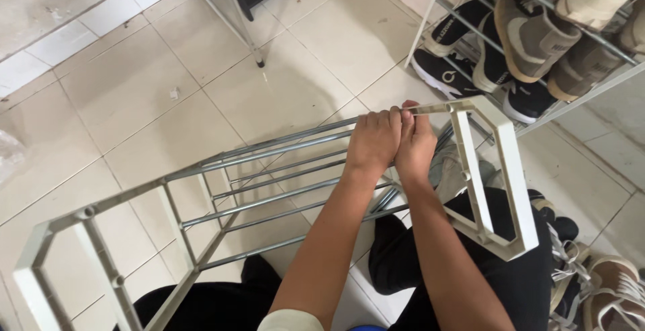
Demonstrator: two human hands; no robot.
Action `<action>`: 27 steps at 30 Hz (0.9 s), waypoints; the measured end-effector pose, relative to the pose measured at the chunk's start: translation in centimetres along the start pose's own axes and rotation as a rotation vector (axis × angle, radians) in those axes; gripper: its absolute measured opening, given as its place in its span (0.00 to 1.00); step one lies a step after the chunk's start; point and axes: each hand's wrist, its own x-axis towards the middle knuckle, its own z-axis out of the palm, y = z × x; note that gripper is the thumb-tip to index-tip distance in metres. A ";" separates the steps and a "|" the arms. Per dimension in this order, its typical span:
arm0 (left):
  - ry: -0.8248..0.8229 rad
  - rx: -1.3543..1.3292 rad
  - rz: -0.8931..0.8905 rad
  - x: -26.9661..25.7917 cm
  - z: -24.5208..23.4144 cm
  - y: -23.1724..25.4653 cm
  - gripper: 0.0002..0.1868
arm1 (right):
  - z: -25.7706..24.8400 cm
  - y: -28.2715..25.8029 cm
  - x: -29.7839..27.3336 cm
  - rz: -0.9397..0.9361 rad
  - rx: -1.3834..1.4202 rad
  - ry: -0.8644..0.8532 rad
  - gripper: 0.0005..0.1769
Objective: The person assembles a metal rack by inserting horizontal metal rods into the slots of two vertical white frames. The person repeatedly picks up rods and secures them between the frames to form a ladder-like structure.
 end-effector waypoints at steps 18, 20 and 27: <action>-0.386 -0.164 -0.262 4.0 -1.4 1.0 0.27 | -0.8 1.4 1.6 0.315 0.353 -0.042 0.23; -0.418 -0.216 -0.304 4.0 -1.4 1.0 0.32 | -0.9 1.5 1.2 0.280 0.383 -0.035 0.23; -0.431 -0.166 -0.278 3.8 -1.8 0.8 0.38 | -1.0 1.6 0.8 0.214 0.498 -0.053 0.24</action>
